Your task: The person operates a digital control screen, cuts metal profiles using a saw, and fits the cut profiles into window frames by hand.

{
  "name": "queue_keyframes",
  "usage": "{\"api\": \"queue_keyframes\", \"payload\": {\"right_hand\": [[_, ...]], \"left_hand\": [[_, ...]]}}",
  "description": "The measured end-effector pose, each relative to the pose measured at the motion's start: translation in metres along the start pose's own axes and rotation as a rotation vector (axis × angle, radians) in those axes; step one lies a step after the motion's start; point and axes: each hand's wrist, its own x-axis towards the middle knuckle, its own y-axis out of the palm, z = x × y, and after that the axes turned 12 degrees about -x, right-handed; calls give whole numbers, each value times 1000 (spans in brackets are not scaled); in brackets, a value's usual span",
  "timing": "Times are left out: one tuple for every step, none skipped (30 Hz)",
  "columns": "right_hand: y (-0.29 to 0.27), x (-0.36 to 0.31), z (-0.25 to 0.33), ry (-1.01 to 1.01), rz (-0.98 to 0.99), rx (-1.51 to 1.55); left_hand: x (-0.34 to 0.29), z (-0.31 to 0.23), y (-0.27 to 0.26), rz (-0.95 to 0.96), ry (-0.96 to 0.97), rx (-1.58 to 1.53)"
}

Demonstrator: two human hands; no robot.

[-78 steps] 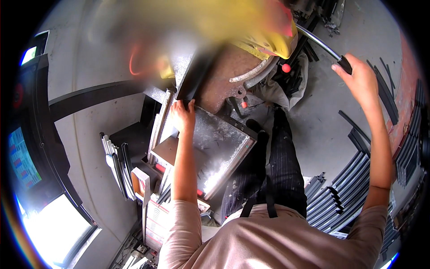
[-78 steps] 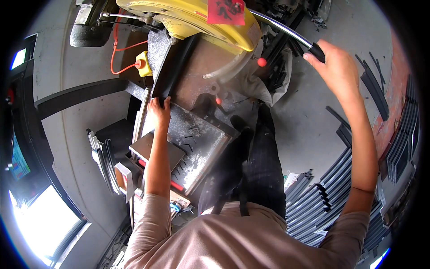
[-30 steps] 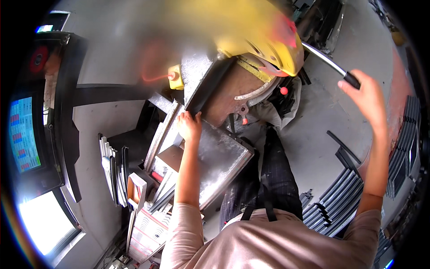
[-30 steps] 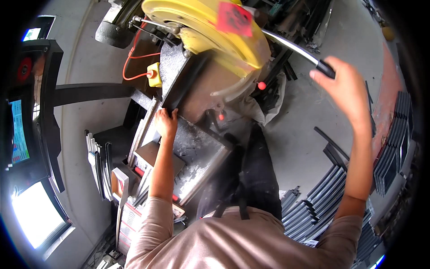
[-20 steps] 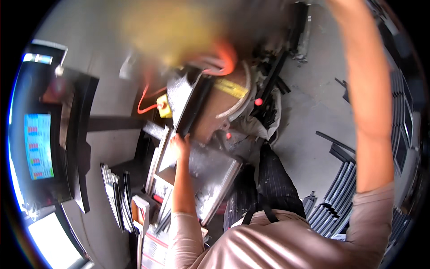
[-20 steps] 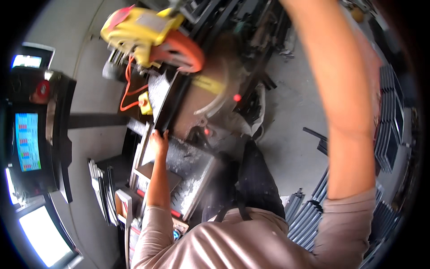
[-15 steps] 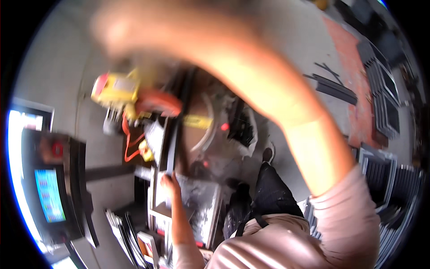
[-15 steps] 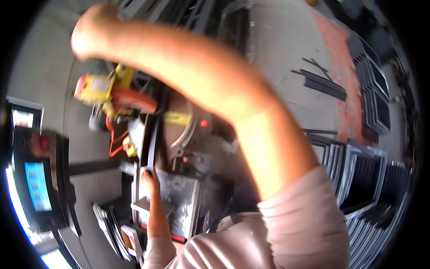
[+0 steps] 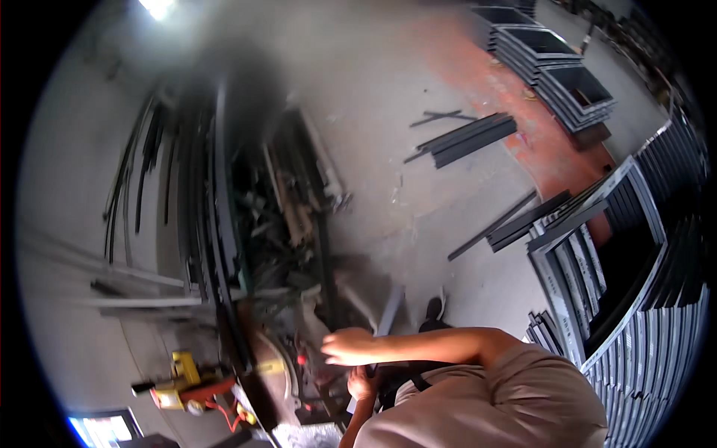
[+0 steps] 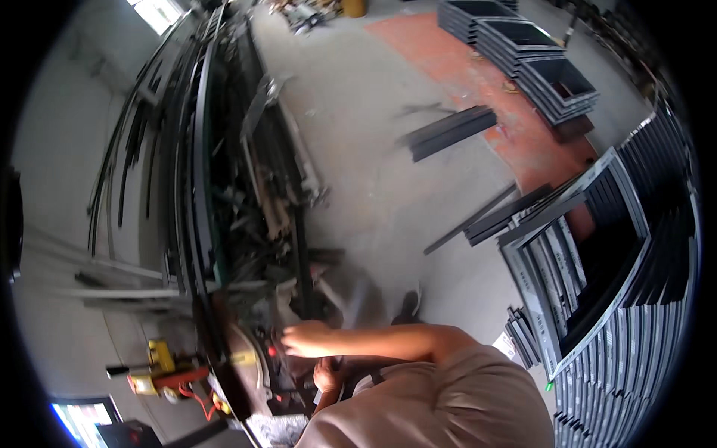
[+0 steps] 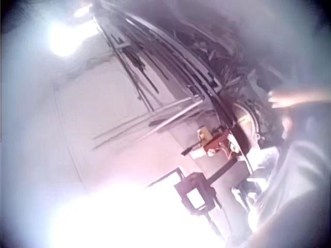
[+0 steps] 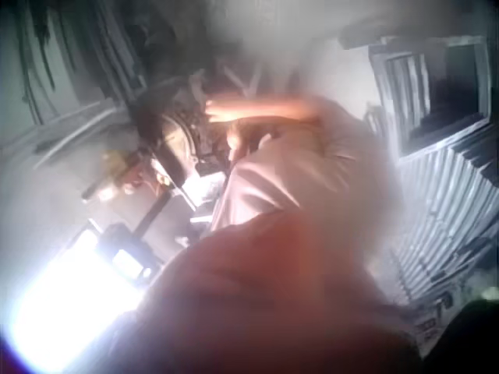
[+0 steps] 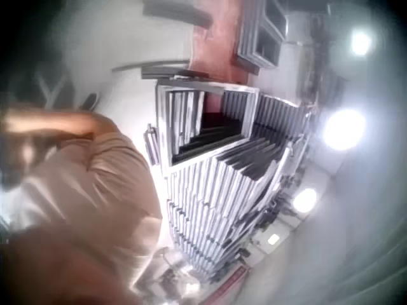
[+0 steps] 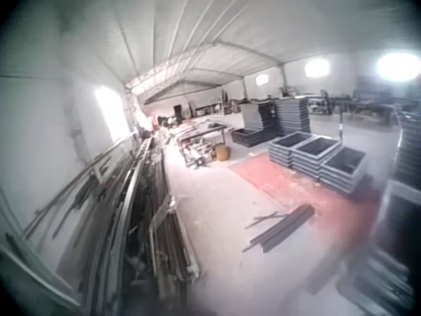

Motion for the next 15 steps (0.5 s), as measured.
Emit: {"api": "queue_keyframes", "payload": {"right_hand": [[-16,-36,-39,134,-87,-97],[-61,-68,-63,217,-27,-177],[-83,-93,-95,256,-78,-283],[-103,-110,-121,420,-6,-416],[-116,-129,-147,425,-90,-526],[-128,-149,-173,440,-174,-632],[-154,-164,-188,546,-126,-589],[-174,-175,-200,638,-75,-538],[-189,-184,-211,660,-93,-529],[-202,-192,-223,669,-90,-501],[-216,-200,-237,679,-89,-478],[-225,-209,-255,707,-104,-478],[-231,-217,-270,671,-213,-512],[-234,-222,-285,635,-321,-546],[-232,-224,-309,723,-316,-568]], "left_hand": [[36,-30,4,76,76,-18],[65,-61,2,82,187,-7],[97,-91,1,72,291,-37],[131,-118,6,80,393,-76],[160,-141,7,58,480,-97],[188,-164,9,41,566,-120],[216,-195,5,44,619,-110],[241,-220,1,67,662,-79],[268,-238,2,63,764,-103],[294,-252,4,61,865,-130],[318,-266,8,81,923,-142],[345,-279,15,96,950,-144],[370,-292,23,153,991,-152],[396,-305,31,213,1033,-157],[421,-322,40,242,1064,-160]]}}
